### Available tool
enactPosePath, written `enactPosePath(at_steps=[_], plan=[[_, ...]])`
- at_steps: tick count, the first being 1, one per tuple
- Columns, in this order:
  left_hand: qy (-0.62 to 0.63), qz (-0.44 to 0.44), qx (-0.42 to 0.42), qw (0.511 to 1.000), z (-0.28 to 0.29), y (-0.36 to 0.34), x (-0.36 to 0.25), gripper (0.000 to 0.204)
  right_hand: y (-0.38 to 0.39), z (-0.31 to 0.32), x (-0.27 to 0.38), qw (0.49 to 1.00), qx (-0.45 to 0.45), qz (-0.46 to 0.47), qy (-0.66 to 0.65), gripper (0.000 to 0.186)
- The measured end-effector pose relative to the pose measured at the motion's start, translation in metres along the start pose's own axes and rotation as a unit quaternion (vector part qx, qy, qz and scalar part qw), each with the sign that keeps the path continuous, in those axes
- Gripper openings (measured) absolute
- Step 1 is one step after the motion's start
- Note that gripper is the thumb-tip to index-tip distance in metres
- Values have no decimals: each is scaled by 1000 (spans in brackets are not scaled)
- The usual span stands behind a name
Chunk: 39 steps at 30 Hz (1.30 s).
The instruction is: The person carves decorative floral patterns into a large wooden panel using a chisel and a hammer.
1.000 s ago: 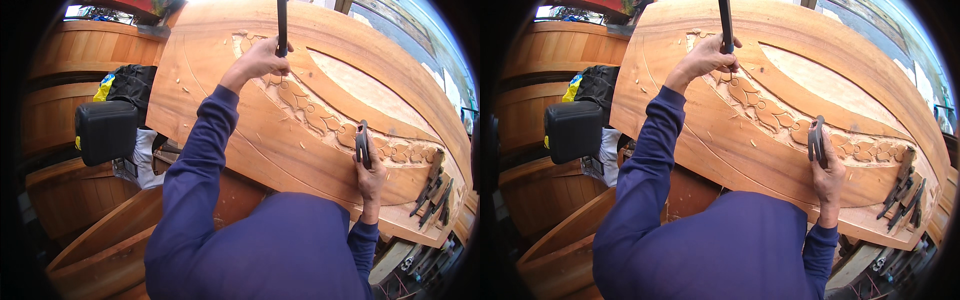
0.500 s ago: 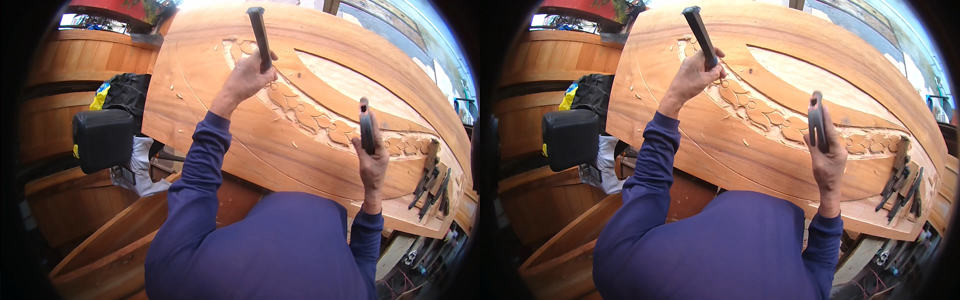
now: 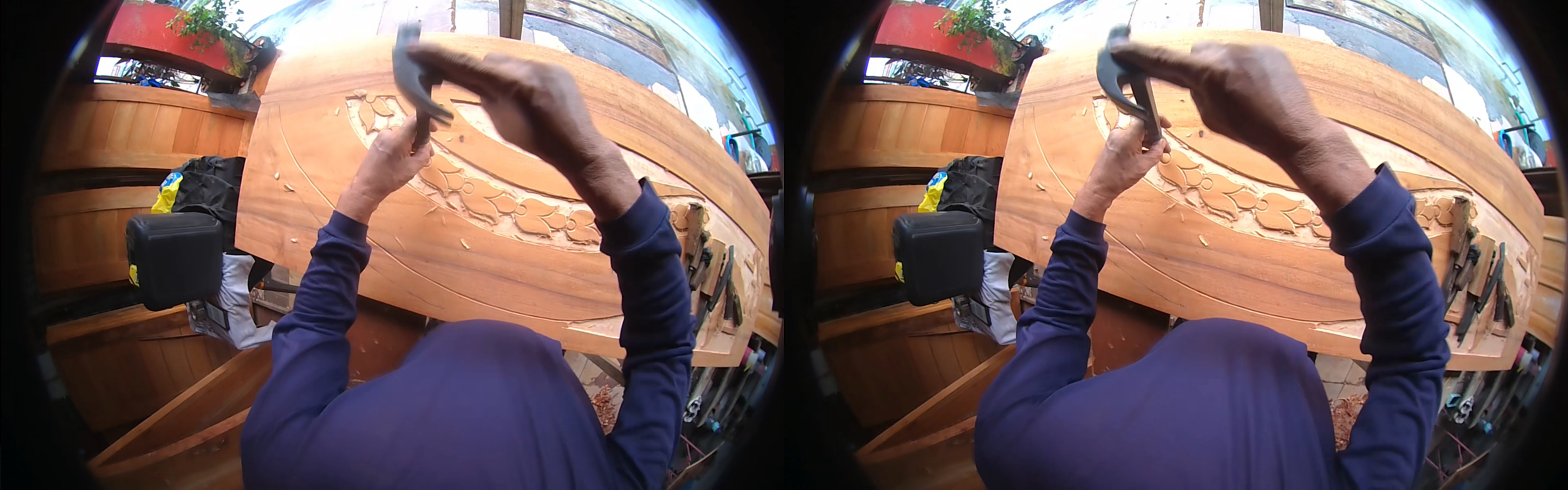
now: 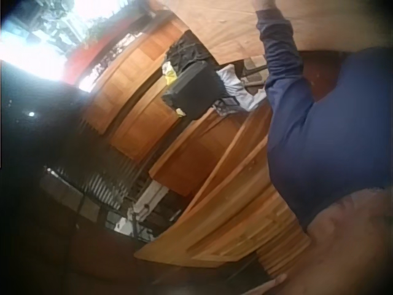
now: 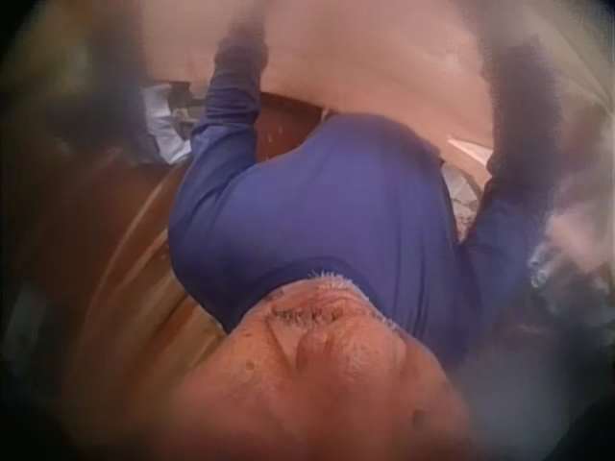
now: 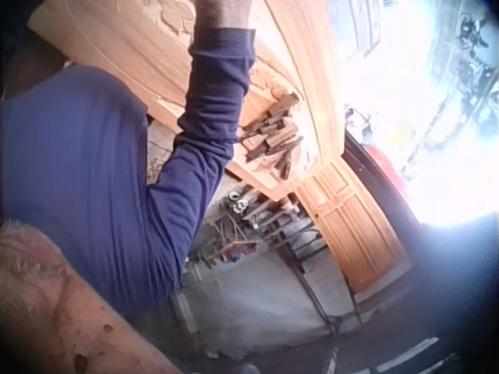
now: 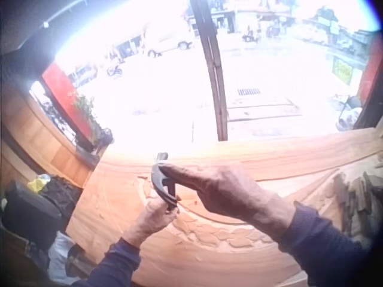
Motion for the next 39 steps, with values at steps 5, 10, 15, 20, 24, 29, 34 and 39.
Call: enactPosePath(at_steps=[5,10,15,20,24,29,34,39], plan=[[56,43,68,995,8,-7,0,34,10,-5,-7,1000,-5,-26,-5,63],[299,48,138,943,11,-57,-6,47,18,-9,-5,997,-27,-58,-42,66],[529,96,-20,843,-16,-90,18,23,28,9,-10,974,-94,-118,-169,65],[468,43,-19,882,-22,-61,-11,23,68,25,-36,940,-145,-178,-253,77],[456,48,-85,885,-14,-56,-8,23,77,35,-37,926,-156,-216,-268,76],[406,51,-80,909,-20,-50,-16,27,65,54,-33,915,-234,-209,-252,58],[438,48,-63,896,-15,-40,-15,24,15,83,-32,944,-322,-14,-76,61],[376,29,-23,926,-23,-30,-29,21,33,57,-20,905,-338,-153,-207,57]])
Point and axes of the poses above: each hand's wrist, its own y-axis away from the middle knuckle, its own z-axis out of the back of the hand, x = y × z, the point moved 5 cm from there along -y, towards the middle knuckle, and after that the axes turned 3 degrees about -z, right-handed, at the moved point
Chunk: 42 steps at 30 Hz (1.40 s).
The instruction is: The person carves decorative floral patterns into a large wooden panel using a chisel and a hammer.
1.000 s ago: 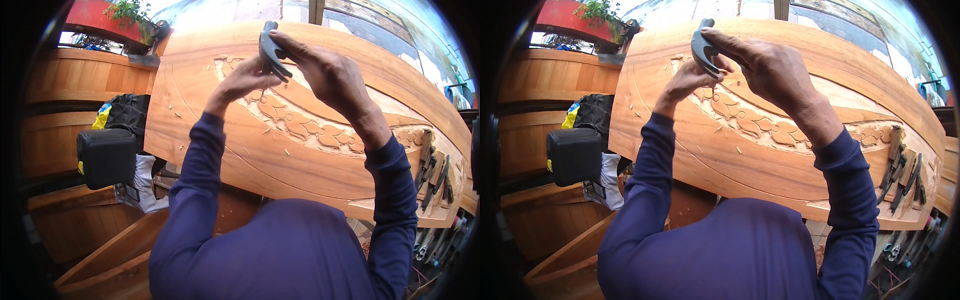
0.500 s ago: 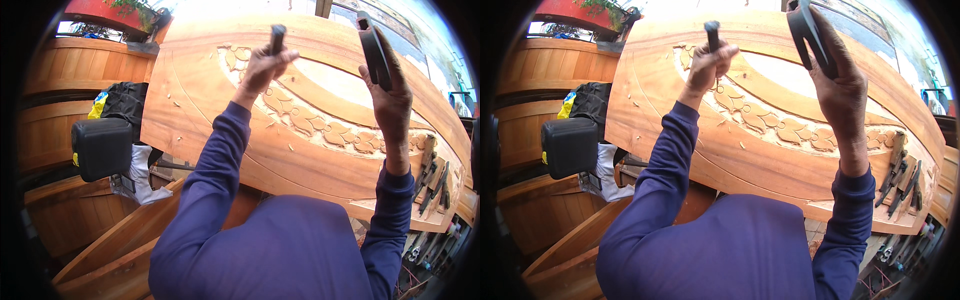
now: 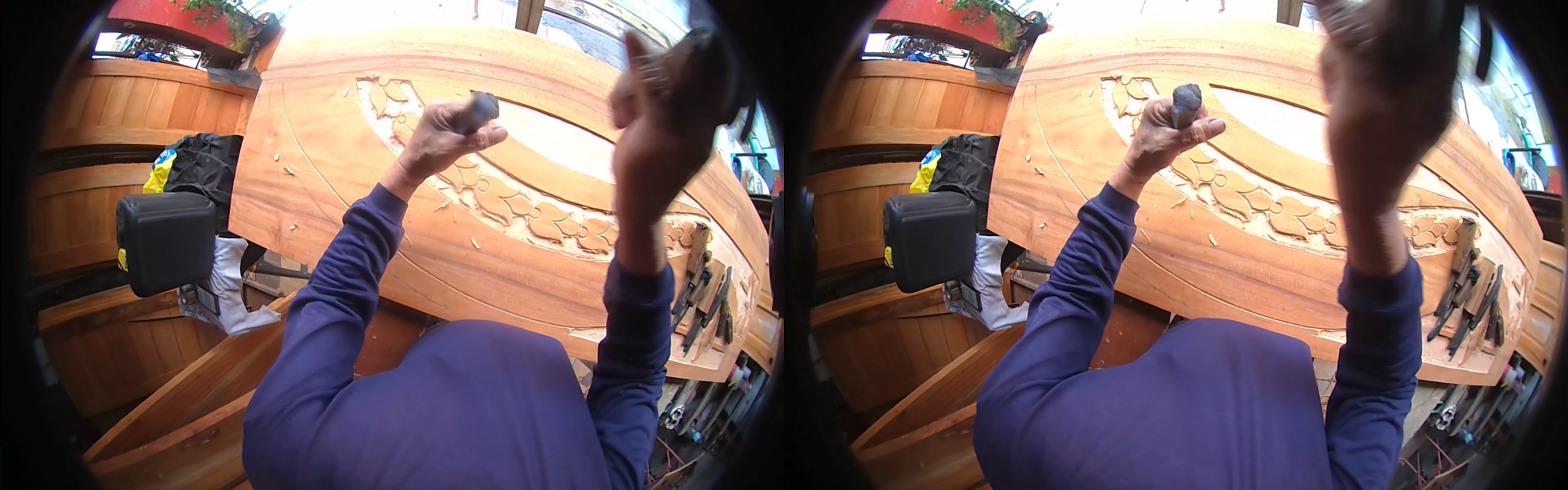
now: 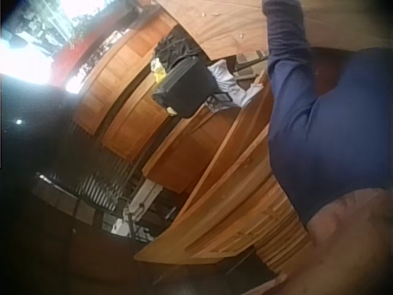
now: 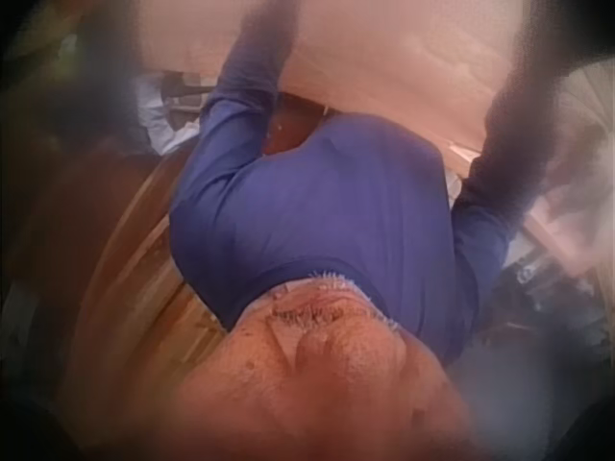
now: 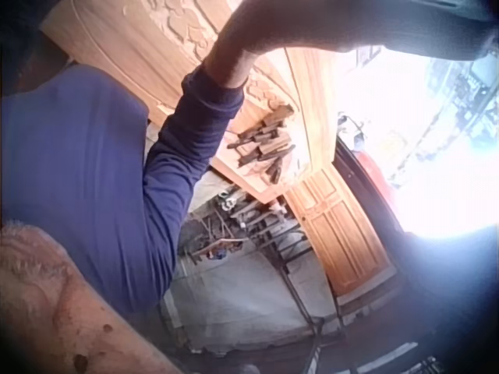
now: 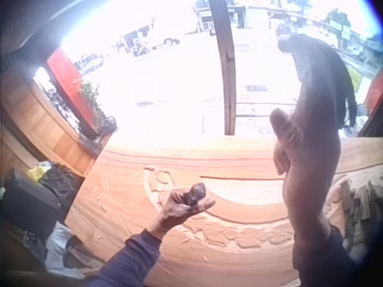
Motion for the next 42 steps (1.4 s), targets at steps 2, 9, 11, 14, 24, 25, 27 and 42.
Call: enactPosePath(at_steps=[2,9,11,14,24,25,27,42], plan=[[31,16,-15,999,11,-3,12,16,21,-28,-5,983,170,13,73,59],[118,85,74,987,21,-13,17,16,41,-46,-3,934,326,14,148,65],[154,78,28,985,34,-32,21,20,38,-43,-7,956,275,2,101,66],[189,77,-95,974,68,-54,34,32,36,-32,-16,971,228,-54,48,72],[50,7,-144,988,27,-32,7,30,25,28,-29,986,134,-104,-10,57],[74,-10,-167,983,31,-33,7,29,24,31,-30,987,129,-98,12,54],[101,5,-193,976,36,-34,9,32,20,34,-23,987,127,-93,44,53],[86,-44,-226,969,16,-13,8,26,-23,-73,2,938,309,7,153,43]])
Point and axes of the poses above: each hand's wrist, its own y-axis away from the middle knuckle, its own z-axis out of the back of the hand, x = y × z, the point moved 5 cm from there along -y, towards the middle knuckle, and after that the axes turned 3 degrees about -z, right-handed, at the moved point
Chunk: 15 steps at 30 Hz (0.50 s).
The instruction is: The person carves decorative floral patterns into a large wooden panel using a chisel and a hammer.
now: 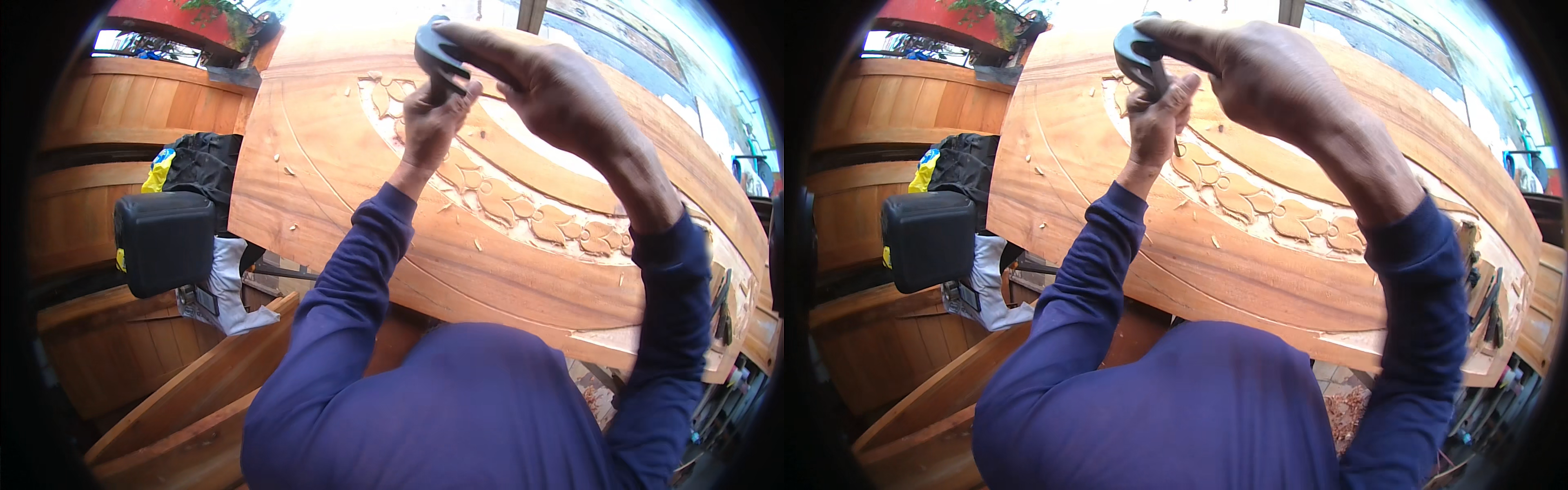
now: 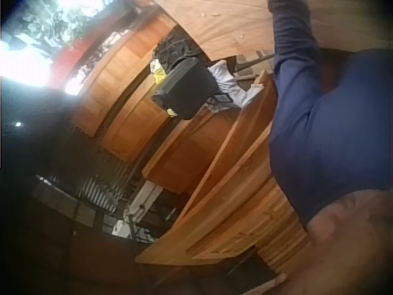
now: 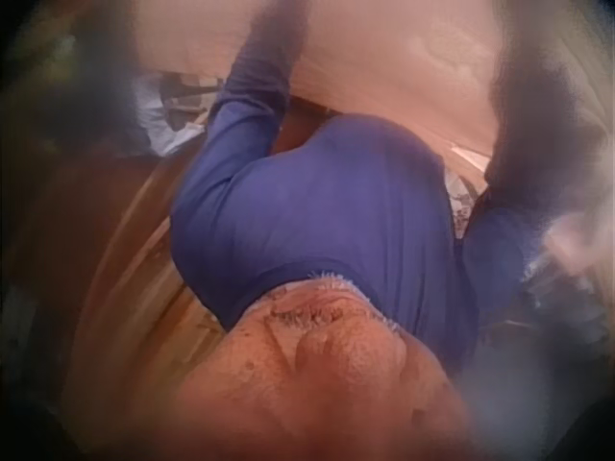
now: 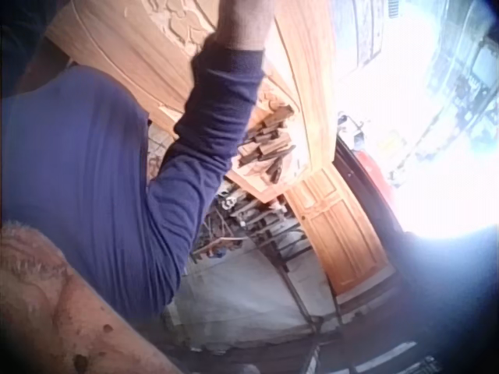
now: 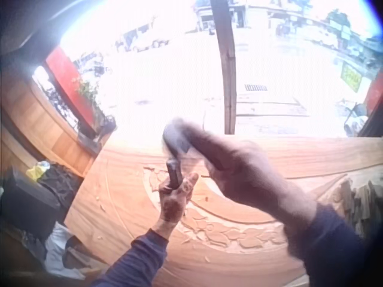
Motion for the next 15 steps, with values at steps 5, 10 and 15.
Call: enactPosePath(at_steps=[5,10,15], plan=[[74,153,169,971,10,-11,-3,27,3,-27,10,990,103,75,64,54],[118,61,-45,990,69,-38,17,42,39,-9,-6,998,2,34,-60,63],[103,19,-26,994,57,-27,17,42,76,10,-39,973,-18,-100,-206,72]])
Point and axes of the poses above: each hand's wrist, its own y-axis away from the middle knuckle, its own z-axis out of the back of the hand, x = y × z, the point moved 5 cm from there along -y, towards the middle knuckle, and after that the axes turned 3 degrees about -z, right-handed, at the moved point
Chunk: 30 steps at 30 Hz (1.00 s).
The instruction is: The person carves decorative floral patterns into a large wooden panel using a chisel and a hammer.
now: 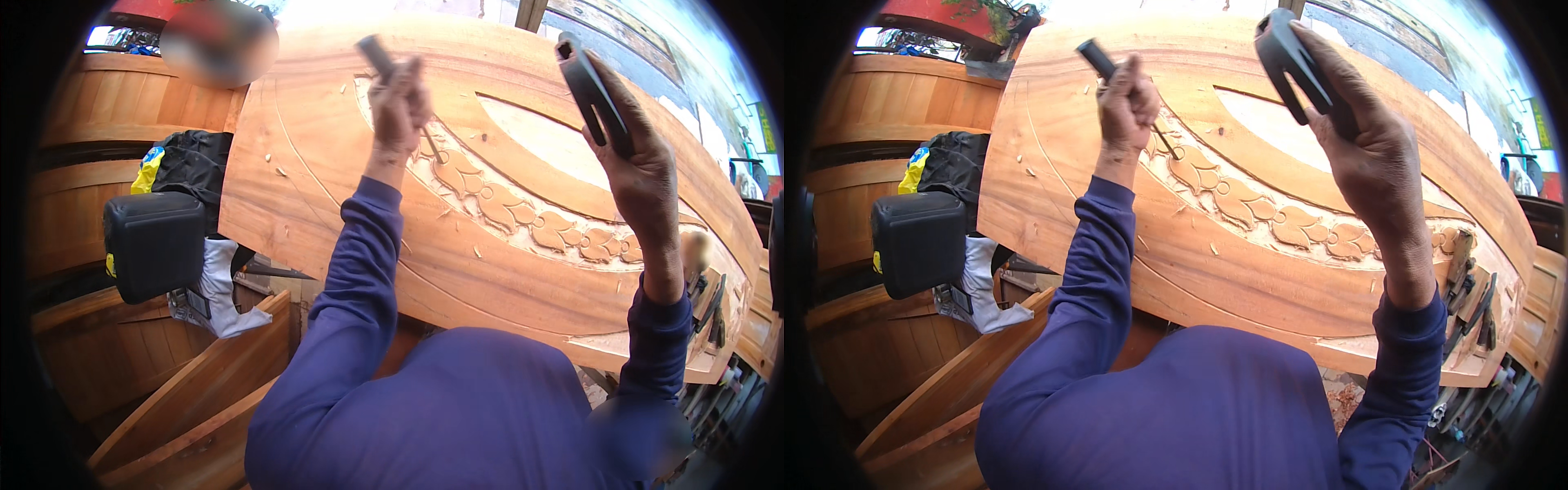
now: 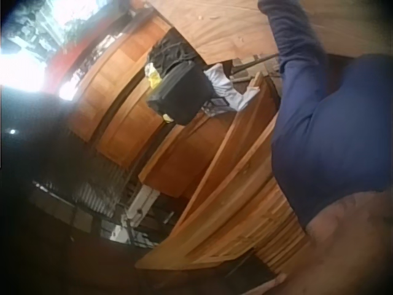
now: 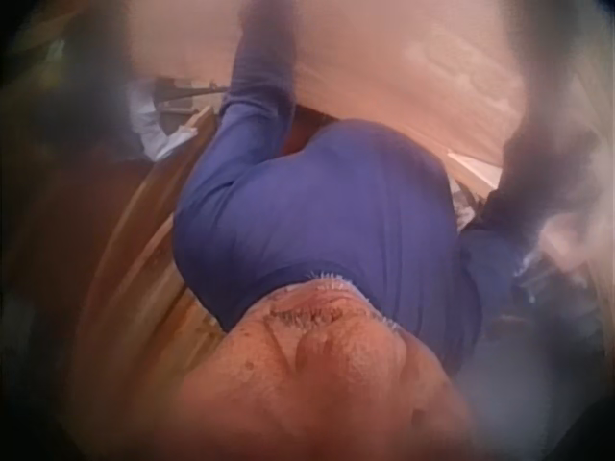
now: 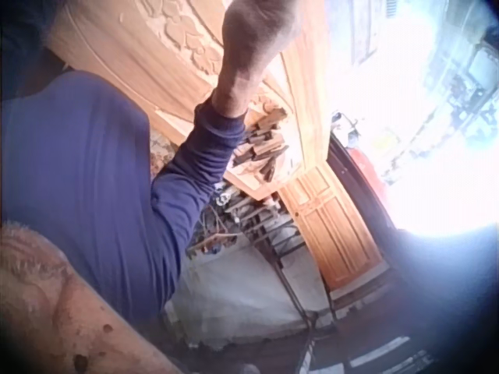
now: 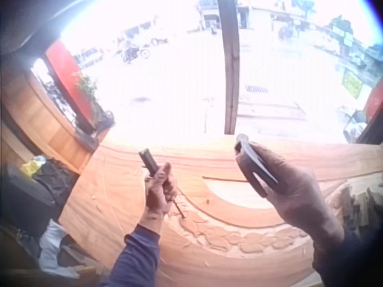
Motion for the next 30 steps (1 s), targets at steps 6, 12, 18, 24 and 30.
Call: enactPosePath(at_steps=[6,12,18,24,30], plan=[[-54,-17,-43,997,-31,7,-7,37,7,8,4,1000,-23,4,-3,71],[-90,-8,-5,996,-55,14,-13,38,6,23,-1,999,-28,-23,41,64],[-34,-85,-175,980,-14,9,-13,40,2,34,0,994,-40,-61,77,61],[-56,-136,-216,965,-20,27,-18,43,-45,23,49,986,-62,152,-6,55],[-137,-149,-171,964,-37,26,0,41,-85,36,96,965,-101,164,180,59]])
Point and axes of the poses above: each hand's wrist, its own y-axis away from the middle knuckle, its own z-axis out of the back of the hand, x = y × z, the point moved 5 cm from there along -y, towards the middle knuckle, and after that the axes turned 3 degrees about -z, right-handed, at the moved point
